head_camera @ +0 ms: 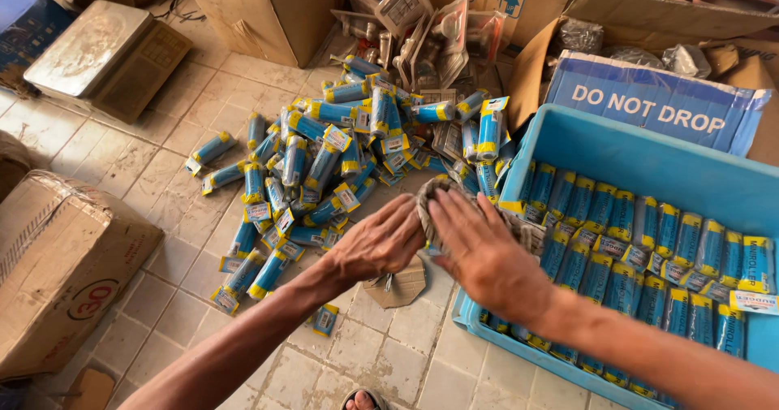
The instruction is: The person picks up cylindrical blue and yellow packages from a pile on the floor, wipes them with a cloth, and places them into a blue plastic bin. The person repeats this process for multiple items, arranging them neatly in rows within the bin.
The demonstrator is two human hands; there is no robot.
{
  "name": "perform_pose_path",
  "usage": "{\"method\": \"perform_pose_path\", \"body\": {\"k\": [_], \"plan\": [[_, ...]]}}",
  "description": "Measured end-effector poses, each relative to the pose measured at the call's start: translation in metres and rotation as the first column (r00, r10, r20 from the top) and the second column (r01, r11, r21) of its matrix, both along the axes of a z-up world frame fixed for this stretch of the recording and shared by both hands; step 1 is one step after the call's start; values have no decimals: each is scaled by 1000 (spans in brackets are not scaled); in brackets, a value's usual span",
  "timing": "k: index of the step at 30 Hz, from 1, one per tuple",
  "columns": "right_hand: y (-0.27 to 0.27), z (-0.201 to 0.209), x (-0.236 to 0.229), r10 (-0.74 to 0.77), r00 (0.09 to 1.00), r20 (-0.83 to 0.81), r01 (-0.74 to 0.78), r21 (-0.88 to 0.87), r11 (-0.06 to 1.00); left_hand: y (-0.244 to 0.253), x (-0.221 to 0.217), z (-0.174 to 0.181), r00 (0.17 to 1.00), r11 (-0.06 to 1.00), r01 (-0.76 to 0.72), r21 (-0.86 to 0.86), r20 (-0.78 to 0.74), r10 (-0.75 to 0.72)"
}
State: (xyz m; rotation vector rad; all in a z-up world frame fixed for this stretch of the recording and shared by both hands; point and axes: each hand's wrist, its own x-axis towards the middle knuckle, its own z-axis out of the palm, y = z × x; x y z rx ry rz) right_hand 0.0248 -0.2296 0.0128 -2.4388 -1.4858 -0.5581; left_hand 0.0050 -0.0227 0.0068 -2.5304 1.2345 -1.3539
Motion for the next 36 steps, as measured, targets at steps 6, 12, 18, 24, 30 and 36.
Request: {"method": "perform_pose_path", "body": {"k": [6,12,18,24,30,36], "plan": [[-10,0,7,60,945,321,-34,-85,996,21,-4,-16,994,993,-105,56,-5,105],[-33,-6,23,-110,988,109,104,59,993,36,-1,-19,990,990,-141,-8,-12,141],[3,0,1,31,934,357,-58,65,996,28,-1,-18,989,988,-145,47,9,145],[-12,0,18,58,960,273,-60,-1,998,25,-1,-19,991,991,-130,1,-7,130],[-36,-20,33,79,969,235,-61,-85,995,31,-1,-3,986,986,-165,17,15,164],[-96,-21,81,-174,976,127,202,-260,944,60,-7,-13,991,991,-133,-11,-31,132]]}}
